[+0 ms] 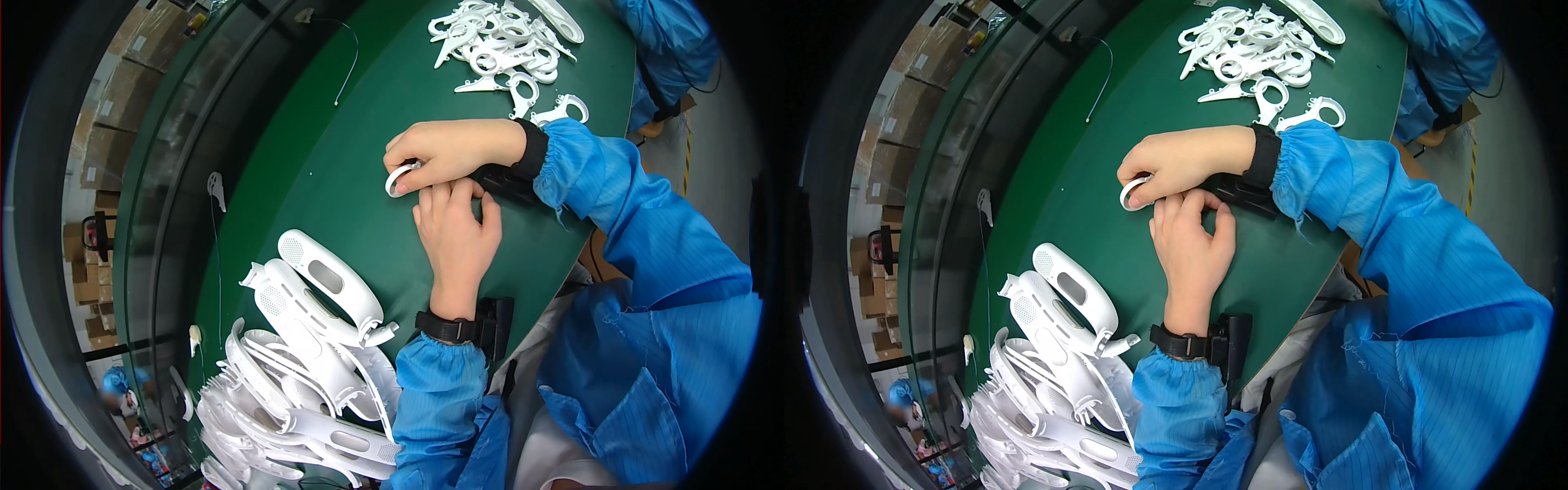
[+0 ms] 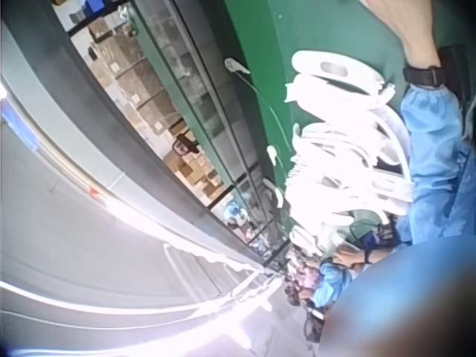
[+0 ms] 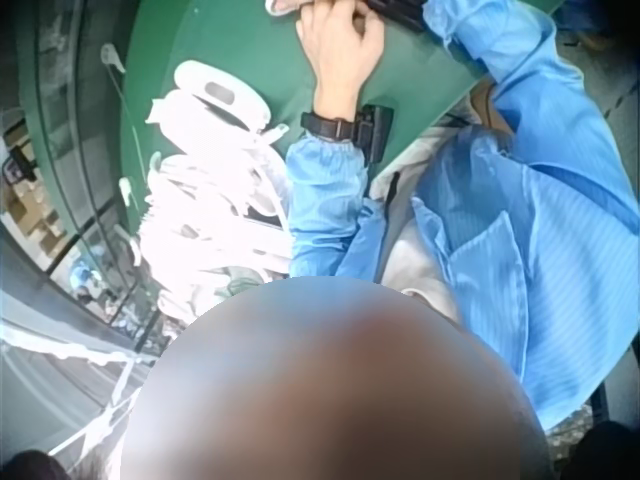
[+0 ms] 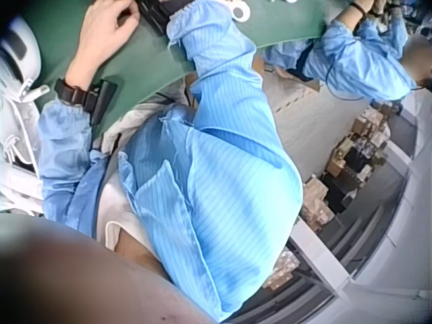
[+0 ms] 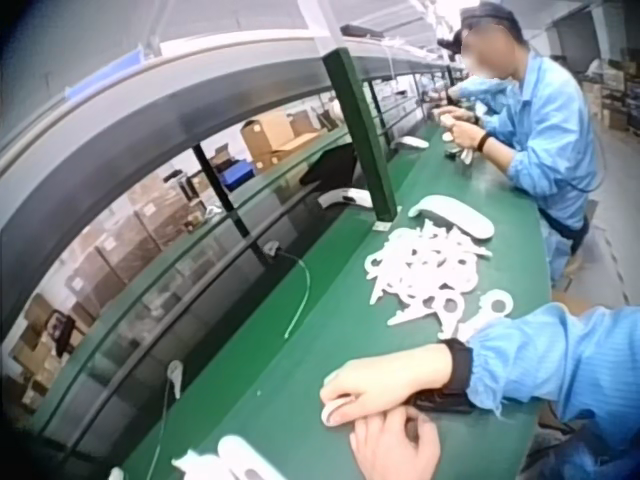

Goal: The person picks up a white plastic housing and a white plastic bracket, fits the bracket into the housing, and presses them together. The person then places the assembled unit onto the green work surface and repeats the process.

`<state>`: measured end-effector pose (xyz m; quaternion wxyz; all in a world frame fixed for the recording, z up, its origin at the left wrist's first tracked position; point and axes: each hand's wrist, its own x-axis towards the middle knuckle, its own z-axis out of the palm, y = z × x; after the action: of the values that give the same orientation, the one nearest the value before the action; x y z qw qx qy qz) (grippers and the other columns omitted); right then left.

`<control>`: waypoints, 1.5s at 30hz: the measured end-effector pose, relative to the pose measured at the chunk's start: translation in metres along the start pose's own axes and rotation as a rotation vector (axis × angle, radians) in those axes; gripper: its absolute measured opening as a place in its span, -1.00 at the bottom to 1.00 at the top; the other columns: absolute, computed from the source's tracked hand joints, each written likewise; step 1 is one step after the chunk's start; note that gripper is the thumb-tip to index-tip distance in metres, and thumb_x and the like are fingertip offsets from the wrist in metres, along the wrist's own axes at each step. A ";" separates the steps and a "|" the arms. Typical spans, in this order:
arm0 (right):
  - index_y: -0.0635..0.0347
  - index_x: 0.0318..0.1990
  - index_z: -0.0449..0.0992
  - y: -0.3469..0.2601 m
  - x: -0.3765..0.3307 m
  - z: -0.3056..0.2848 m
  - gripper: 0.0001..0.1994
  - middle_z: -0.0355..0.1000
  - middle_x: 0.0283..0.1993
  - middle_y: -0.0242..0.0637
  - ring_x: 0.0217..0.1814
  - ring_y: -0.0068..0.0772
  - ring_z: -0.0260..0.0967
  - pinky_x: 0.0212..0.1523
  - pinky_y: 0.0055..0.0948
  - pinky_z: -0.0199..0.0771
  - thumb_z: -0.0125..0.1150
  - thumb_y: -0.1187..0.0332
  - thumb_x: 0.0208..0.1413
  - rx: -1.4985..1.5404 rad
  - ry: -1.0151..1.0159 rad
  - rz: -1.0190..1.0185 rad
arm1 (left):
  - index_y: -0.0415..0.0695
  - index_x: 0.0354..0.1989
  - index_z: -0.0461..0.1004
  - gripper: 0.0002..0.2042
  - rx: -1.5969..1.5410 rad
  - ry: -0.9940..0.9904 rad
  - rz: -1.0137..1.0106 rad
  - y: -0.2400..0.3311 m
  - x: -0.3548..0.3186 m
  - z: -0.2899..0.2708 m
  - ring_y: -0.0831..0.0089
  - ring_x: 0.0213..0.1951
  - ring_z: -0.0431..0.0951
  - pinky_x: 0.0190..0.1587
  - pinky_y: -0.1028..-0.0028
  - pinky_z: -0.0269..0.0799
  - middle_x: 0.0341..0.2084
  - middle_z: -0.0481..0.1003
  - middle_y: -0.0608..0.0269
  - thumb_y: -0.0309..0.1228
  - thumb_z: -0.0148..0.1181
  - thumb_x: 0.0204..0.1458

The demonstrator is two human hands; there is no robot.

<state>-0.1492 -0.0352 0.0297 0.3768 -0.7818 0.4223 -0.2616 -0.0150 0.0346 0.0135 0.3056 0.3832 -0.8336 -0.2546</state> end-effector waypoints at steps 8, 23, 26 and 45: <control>0.31 -0.42 0.42 -0.010 -0.001 -0.004 -0.78 0.35 -0.43 -0.22 -0.39 -0.27 0.33 -0.37 -0.34 0.31 0.19 0.30 0.04 -0.047 -0.061 0.038 | -0.08 -0.50 0.45 -0.93 -0.013 0.015 -0.006 0.001 0.000 0.000 0.18 -0.19 0.38 -0.16 0.24 0.21 -0.36 0.42 0.22 -0.40 0.18 -0.15; 0.31 -0.38 0.45 -0.013 -0.003 -0.005 -0.80 0.38 -0.37 -0.21 -0.33 -0.23 0.36 -0.32 -0.34 0.33 0.21 0.32 -0.03 -0.061 -0.074 0.027 | -0.08 -0.50 0.46 -0.92 -0.015 0.014 0.007 0.002 -0.001 -0.001 0.17 -0.20 0.38 -0.11 0.23 0.21 -0.36 0.42 0.22 -0.40 0.21 -0.16; 0.31 -0.38 0.46 -0.010 -0.002 -0.003 -0.79 0.38 -0.38 -0.21 -0.33 -0.23 0.37 -0.32 -0.34 0.34 0.20 0.31 -0.02 -0.063 -0.074 0.023 | -0.08 -0.50 0.46 -0.91 -0.012 0.009 -0.002 -0.001 -0.002 0.000 0.17 -0.19 0.38 -0.11 0.23 0.21 -0.36 0.42 0.22 -0.39 0.22 -0.16; 0.31 -0.39 0.46 -0.010 -0.001 -0.004 -0.80 0.38 -0.38 -0.22 -0.33 -0.24 0.38 -0.31 -0.35 0.35 0.24 0.34 -0.07 -0.054 -0.069 0.004 | -0.09 -0.49 0.46 -0.93 -0.009 0.030 0.019 -0.002 -0.001 0.000 0.16 -0.19 0.38 -0.10 0.22 0.21 -0.36 0.43 0.20 -0.41 0.20 -0.16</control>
<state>-0.1475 -0.0324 0.0400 0.3706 -0.7993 0.4177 -0.2220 -0.0138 0.0339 0.0115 0.3222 0.3776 -0.8314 -0.2498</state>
